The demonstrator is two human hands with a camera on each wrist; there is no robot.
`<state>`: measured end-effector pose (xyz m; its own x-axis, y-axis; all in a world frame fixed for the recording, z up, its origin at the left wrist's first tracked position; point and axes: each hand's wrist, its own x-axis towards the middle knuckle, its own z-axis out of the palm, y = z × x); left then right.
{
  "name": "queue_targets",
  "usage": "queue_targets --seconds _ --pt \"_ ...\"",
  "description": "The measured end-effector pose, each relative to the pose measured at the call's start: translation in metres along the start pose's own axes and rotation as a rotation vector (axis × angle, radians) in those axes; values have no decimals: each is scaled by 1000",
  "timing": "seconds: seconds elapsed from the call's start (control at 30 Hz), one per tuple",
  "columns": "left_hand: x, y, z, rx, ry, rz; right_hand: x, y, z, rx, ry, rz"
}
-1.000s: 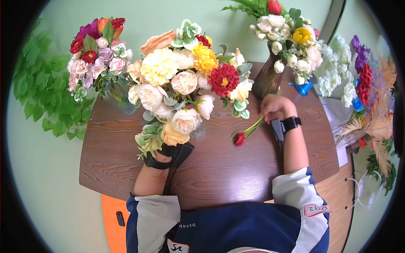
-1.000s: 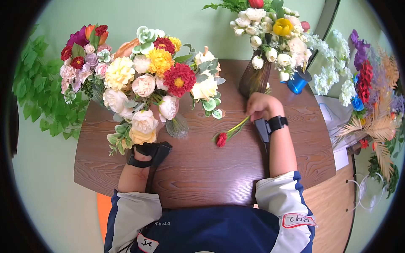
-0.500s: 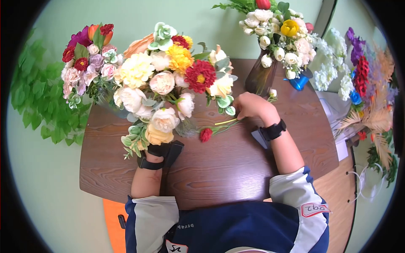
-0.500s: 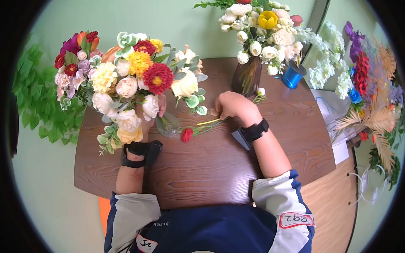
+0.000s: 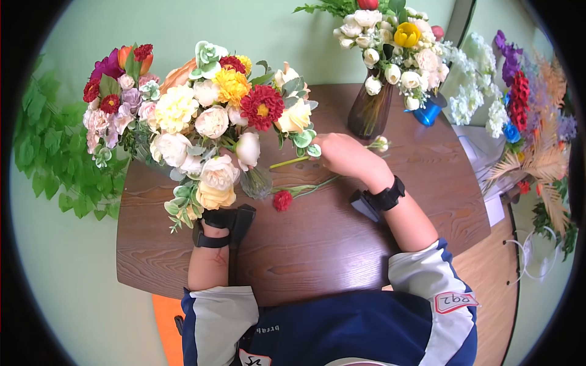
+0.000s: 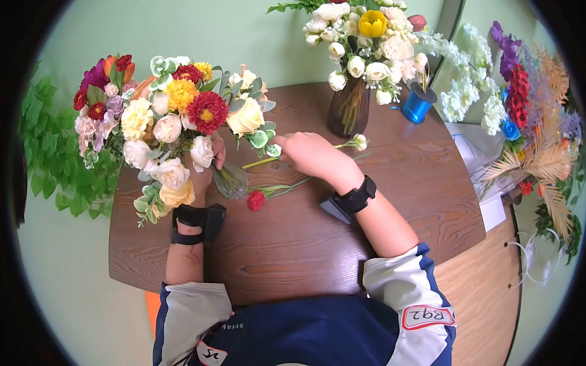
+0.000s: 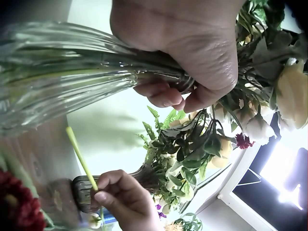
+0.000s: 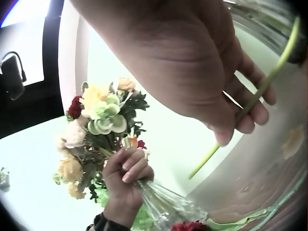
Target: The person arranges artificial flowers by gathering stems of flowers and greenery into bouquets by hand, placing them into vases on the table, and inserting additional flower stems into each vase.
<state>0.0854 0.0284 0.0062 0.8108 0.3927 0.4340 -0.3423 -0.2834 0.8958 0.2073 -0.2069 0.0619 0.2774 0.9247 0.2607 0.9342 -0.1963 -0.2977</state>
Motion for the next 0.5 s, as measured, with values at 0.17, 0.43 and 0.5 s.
queue_targets --seconds 0.17,0.43,0.5 --pt "-3 1 0 -190 26 -54 7 2 23 -195 242 -178" --pt "-3 31 14 126 46 32 -6 -3 8 -90 -436 188" --pt "-2 42 18 160 18 72 -10 9 25 -225 -514 220"
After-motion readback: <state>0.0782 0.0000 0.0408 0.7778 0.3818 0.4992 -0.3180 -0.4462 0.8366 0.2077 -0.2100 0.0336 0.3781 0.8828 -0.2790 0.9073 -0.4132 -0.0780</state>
